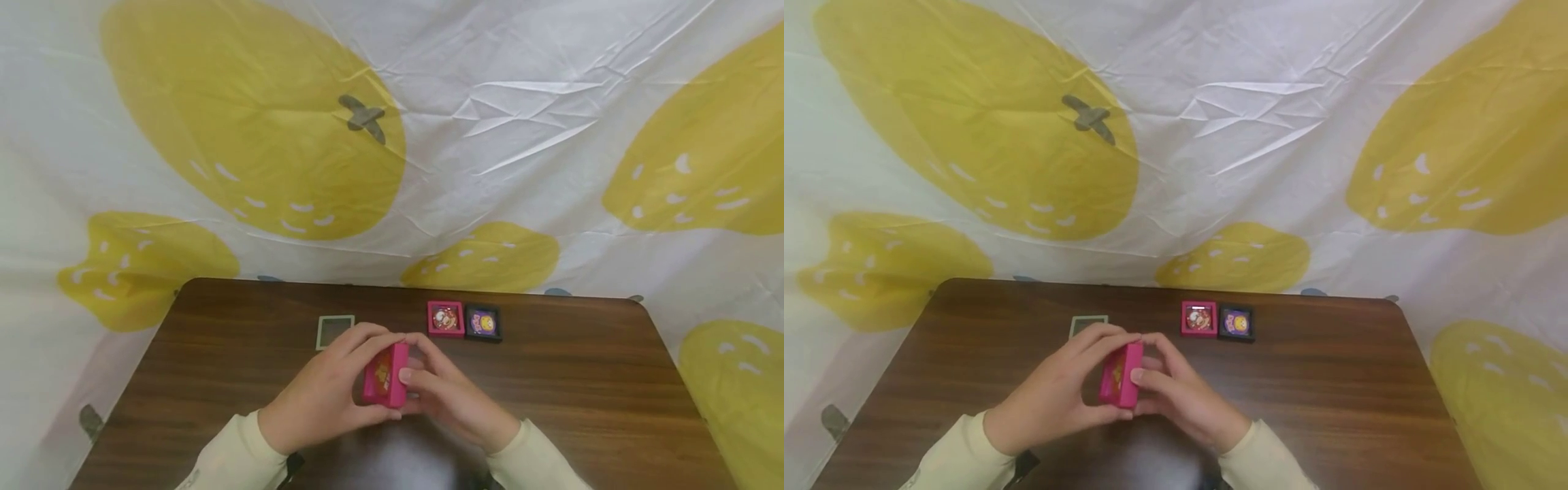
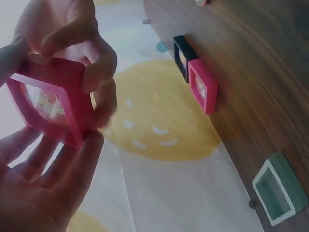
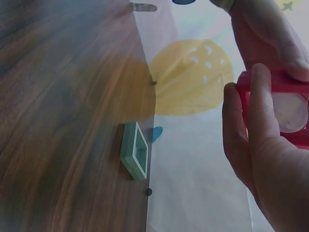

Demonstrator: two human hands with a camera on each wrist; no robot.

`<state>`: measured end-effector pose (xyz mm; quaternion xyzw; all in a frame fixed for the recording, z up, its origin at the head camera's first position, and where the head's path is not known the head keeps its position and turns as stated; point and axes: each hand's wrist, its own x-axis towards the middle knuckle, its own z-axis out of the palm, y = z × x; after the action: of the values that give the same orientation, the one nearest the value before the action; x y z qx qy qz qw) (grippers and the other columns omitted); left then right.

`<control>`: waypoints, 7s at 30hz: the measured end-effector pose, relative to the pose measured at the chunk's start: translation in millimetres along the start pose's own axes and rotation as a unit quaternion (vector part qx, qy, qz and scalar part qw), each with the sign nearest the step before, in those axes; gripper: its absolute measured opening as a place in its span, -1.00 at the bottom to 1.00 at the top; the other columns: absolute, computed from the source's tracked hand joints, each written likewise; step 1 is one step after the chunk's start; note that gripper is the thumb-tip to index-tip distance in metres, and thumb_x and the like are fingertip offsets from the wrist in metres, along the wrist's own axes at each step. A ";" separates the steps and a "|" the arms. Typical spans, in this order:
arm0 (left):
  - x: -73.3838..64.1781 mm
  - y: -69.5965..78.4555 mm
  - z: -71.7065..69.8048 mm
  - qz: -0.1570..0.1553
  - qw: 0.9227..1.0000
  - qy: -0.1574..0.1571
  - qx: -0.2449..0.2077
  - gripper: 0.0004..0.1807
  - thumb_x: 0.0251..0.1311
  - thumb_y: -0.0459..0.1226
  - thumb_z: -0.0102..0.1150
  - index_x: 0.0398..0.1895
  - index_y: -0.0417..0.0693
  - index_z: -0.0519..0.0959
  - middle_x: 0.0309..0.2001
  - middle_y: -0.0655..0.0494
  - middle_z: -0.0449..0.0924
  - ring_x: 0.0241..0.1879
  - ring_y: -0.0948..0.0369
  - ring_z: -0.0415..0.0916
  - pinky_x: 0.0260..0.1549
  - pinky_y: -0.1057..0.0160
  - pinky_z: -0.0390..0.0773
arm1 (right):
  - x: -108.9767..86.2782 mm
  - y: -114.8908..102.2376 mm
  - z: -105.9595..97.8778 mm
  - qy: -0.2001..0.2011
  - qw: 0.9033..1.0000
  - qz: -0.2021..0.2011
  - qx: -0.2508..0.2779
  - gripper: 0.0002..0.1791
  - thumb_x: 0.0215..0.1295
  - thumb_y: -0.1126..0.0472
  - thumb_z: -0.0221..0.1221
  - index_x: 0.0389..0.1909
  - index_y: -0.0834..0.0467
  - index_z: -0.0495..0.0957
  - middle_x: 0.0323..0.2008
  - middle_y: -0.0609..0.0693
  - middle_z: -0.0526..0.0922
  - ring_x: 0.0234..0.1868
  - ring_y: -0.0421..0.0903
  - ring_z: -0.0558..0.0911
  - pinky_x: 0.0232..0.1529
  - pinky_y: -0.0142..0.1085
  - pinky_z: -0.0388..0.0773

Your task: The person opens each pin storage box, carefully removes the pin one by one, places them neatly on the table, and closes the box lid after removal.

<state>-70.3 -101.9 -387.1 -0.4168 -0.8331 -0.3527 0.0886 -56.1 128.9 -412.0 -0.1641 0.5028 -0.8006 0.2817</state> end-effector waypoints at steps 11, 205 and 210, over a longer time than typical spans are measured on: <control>2.9 4.3 -4.4 0.018 0.999 -0.005 -0.028 -0.02 -0.10 -0.05 0.84 0.45 -0.03 0.58 0.11 0.23 0.56 0.09 0.24 0.45 0.30 -0.04 0.55 | 1.0 -1.9 -0.2 -0.019 1.000 -0.008 0.007 -0.53 0.42 0.42 -0.06 0.32 0.14 0.28 0.24 0.20 0.47 0.09 0.08 0.67 0.02 -0.06 0.76; -35.6 -18.8 -28.3 -0.181 0.923 0.162 -0.299 -0.05 -0.06 -0.63 0.65 0.47 -0.03 0.53 0.35 0.00 0.50 0.31 -0.07 0.46 0.11 0.14 0.70 | -30.3 16.8 -41.8 0.027 0.812 -0.104 -0.574 -0.60 0.19 0.23 0.57 0.04 0.09 0.72 -0.06 -0.16 0.50 -0.23 -0.22 0.57 -0.31 -0.28 0.70; -35.1 -18.5 -27.2 -0.178 0.924 0.163 -0.298 -0.06 -0.06 -0.61 0.66 0.47 -0.06 0.53 0.35 -0.05 0.50 0.30 -0.04 0.48 0.12 0.14 0.70 | -28.9 29.9 -47.7 0.022 0.815 -0.080 -0.574 -0.60 0.19 0.26 0.56 0.05 0.13 0.72 -0.07 -0.15 0.50 -0.24 -0.22 0.56 -0.28 -0.39 0.65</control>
<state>-66.0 -149.5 -392.1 -0.2054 -0.7244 -0.6574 0.0306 -50.9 170.6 -459.3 -0.3183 0.8621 -0.3895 0.0602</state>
